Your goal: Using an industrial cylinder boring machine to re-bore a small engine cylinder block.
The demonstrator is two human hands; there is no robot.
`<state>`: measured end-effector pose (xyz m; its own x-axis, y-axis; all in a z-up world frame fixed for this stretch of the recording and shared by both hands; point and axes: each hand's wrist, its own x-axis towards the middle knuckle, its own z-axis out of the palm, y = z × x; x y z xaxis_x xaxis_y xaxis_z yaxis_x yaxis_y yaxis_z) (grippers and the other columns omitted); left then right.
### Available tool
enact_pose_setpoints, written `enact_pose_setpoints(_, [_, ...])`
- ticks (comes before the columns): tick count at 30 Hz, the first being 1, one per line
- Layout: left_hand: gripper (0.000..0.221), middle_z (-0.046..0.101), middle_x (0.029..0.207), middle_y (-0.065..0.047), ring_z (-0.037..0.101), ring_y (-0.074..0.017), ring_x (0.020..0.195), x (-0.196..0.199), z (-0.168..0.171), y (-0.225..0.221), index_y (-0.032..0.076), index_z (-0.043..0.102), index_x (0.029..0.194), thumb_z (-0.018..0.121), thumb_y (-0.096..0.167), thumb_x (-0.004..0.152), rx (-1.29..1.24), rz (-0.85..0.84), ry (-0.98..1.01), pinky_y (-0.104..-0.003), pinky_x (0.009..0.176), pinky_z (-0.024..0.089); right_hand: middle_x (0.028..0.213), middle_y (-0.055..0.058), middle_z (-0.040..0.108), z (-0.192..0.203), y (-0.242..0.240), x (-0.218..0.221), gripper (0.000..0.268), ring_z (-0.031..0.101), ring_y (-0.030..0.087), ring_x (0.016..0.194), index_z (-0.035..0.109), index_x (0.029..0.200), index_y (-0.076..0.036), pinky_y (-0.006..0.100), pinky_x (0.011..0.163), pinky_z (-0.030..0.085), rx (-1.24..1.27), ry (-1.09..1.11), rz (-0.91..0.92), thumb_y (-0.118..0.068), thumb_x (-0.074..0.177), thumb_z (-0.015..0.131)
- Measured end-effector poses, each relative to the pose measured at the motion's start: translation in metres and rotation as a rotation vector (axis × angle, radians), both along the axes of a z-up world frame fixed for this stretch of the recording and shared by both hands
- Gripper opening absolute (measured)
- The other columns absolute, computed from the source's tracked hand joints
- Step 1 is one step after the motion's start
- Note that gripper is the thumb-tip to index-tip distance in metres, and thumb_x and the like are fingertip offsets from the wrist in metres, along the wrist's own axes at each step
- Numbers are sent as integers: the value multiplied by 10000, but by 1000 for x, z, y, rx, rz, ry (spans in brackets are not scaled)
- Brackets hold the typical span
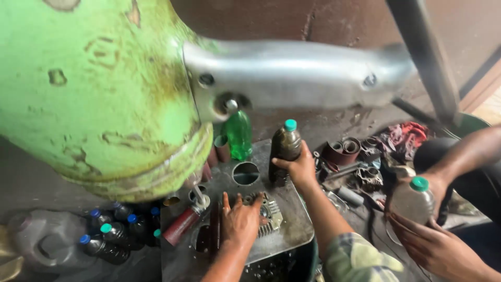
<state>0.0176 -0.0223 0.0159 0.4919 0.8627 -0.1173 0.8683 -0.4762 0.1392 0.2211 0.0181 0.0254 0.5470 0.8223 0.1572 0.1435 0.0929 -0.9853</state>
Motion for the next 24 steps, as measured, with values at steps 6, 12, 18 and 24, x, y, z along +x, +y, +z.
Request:
enact_pose_setpoints(6, [715,749,1020,-166,520,-326,1357,-2,-14,6,242,487,1488,704,480,850,-34,17,-63,-599,1227,65,1120,139,757,-14,22,-20,689,736,276,1056,593,1210,-79,408,925,554,-135,-170,-63,-217,631,941])
enact_pose_setpoints(12, [707,737,1098,-181,582,-308,1313,-13,-5,5,240,563,1441,776,461,803,-150,34,-207,-505,1171,318,1196,192,689,-28,-1,-20,870,680,347,1096,498,1311,-41,460,922,533,-165,-298,-124,-233,598,959])
enact_pose_setpoints(18, [805,512,1494,-200,433,-359,1401,-19,-91,51,146,493,1463,850,225,746,-38,-24,-600,-460,1158,298,1184,192,741,-42,-46,-47,794,717,328,1117,563,1343,-54,437,961,570,-631,-487,124,-392,701,885])
enact_pose_setpoints(24, [756,503,1498,-193,441,-359,1400,10,-12,49,133,509,1452,810,249,769,-48,-18,-292,-479,1149,320,1321,126,671,-40,-25,-66,598,648,329,1223,678,1299,-191,449,1016,537,-958,-780,385,-457,775,789])
